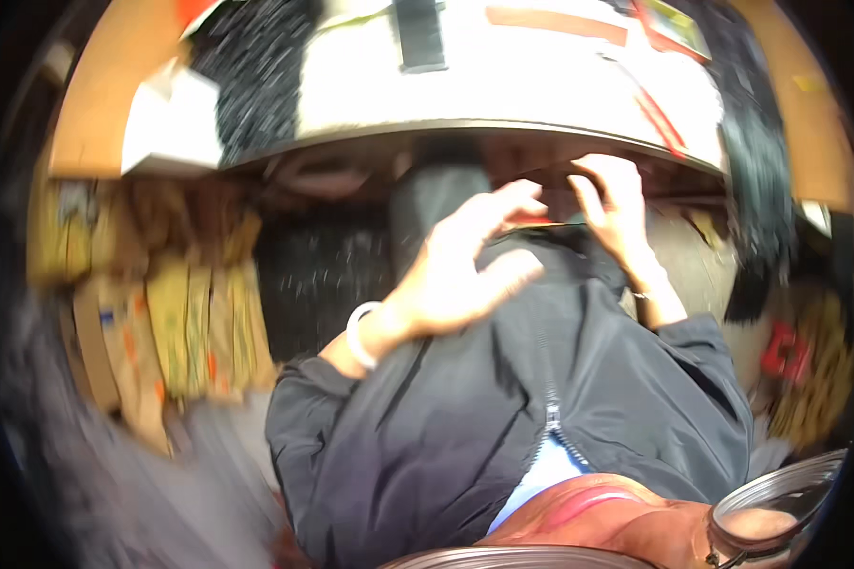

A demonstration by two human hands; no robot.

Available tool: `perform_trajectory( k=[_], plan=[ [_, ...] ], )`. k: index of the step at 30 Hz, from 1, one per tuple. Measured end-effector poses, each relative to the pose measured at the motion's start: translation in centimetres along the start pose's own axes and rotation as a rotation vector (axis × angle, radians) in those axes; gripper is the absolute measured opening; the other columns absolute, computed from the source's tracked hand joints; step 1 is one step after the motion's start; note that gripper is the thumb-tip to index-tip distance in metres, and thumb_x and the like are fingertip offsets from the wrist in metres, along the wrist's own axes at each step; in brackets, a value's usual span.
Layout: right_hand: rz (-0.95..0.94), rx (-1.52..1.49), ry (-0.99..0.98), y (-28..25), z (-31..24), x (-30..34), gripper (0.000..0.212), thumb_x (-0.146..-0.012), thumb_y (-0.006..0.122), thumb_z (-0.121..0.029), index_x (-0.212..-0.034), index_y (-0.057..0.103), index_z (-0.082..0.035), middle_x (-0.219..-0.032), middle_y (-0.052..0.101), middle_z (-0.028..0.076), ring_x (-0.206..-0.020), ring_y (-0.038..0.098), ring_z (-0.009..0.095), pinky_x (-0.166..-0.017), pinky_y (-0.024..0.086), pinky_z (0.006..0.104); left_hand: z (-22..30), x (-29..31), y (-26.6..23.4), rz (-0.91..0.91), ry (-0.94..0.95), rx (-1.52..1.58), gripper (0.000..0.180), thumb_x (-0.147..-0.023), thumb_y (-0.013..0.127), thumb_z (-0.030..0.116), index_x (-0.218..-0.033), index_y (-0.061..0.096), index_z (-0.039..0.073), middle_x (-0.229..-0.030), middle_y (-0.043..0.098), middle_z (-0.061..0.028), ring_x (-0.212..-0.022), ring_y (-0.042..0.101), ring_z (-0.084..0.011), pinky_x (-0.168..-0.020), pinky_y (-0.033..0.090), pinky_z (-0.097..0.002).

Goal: Assembling small components onto bundles of black cables using pliers at a production workstation.

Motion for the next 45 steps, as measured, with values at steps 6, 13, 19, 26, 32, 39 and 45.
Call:
perform_trajectory(
  k=[6, 13, 19, 26, 32, 39, 45],
  plan=[
    [0.177, 0.110, 0.017, -4.9, 3.8, -0.8, 0.024, -0.074, 0.069, -0.014, -0.094, 0.062, -0.006, -0.094, 0.061, 0.009, -0.092, 0.055, 0.026, -0.084, 0.040, 0.0349, 16.0, -5.8, 10.8, -0.457, 0.597, 0.241, 0.035, -0.068, 0.059, 0.009, -0.098, 0.051, -0.007, -0.084, 0.057, -0.0234, -0.083, 0.057, -0.0365, -0.070, 0.047, -0.0399],
    [0.209, 0.611, 0.292, -16.0, 18.1, 1.8, 0.021, -0.082, 0.061, -0.023, -0.098, 0.060, -0.010, -0.099, 0.060, 0.005, -0.094, 0.053, 0.025, -0.080, 0.041, 0.0363, 19.0, -11.3, 14.1, -0.944, 0.235, 0.376, 0.014, -0.065, 0.058, 0.003, -0.077, 0.054, -0.004, -0.063, 0.057, -0.0209, -0.063, 0.059, -0.0380, -0.054, 0.047, -0.0392],
    [0.051, 0.848, 0.489, -17.8, 30.9, -2.2, 0.036, -0.082, 0.057, -0.037, -0.103, 0.060, -0.007, -0.099, 0.059, 0.011, -0.098, 0.054, 0.032, -0.079, 0.046, 0.0432, 14.5, -11.5, 12.5, -0.818, 0.287, 0.291, 0.049, -0.075, 0.059, 0.008, -0.121, 0.045, -0.004, -0.103, 0.057, -0.0169, -0.093, 0.058, -0.0266, -0.077, 0.047, -0.0316],
    [-0.126, 0.793, 0.775, -17.2, 33.0, -7.4, 0.030, -0.078, 0.062, -0.028, -0.099, 0.062, -0.006, -0.103, 0.061, 0.015, -0.103, 0.053, 0.032, -0.083, 0.044, 0.0459, 0.7, -10.2, 7.9, -0.517, -0.202, -0.018, 0.043, -0.086, 0.055, 0.008, -0.127, 0.044, 0.001, -0.109, 0.058, -0.0102, -0.103, 0.053, -0.0143, -0.088, 0.041, -0.0267],
    [-0.272, 0.594, 0.960, -16.8, 34.4, -9.5, 0.036, -0.078, 0.064, -0.028, -0.103, 0.058, -0.003, -0.108, 0.059, 0.017, -0.103, 0.056, 0.035, -0.085, 0.045, 0.0445, -3.9, -8.7, 5.1, -0.312, -0.367, 0.036, 0.041, -0.088, 0.052, 0.007, -0.127, 0.043, 0.001, -0.111, 0.057, -0.0081, -0.102, 0.053, -0.0128, -0.088, 0.040, -0.0258],
    [-0.222, 0.576, 0.983, -16.2, 36.0, -8.9, 0.033, -0.083, 0.057, -0.029, -0.104, 0.057, -0.004, -0.108, 0.059, 0.020, -0.101, 0.056, 0.037, -0.084, 0.046, 0.0454, -4.7, -9.2, 5.6, -0.341, -0.360, 0.088, 0.041, -0.089, 0.052, 0.009, -0.128, 0.043, 0.001, -0.110, 0.057, -0.0083, -0.099, 0.053, -0.0123, -0.086, 0.042, -0.0254],
    [-0.021, 0.542, 0.937, -18.3, 34.6, -8.2, 0.031, -0.087, 0.051, -0.030, -0.103, 0.058, -0.005, -0.108, 0.059, 0.020, -0.102, 0.055, 0.038, -0.084, 0.045, 0.0480, -5.2, -9.4, 5.5, -0.352, -0.367, 0.111, 0.041, -0.089, 0.053, 0.012, -0.128, 0.043, 0.002, -0.110, 0.057, -0.0083, -0.098, 0.054, -0.0122, -0.083, 0.043, -0.0252]
  ],
)
Point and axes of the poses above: each hand's wrist, its own x-axis away from the middle knuckle, its own y-axis out of the palm, z = x × y, the point moved 3 cm from there along -x, towards the middle knuckle
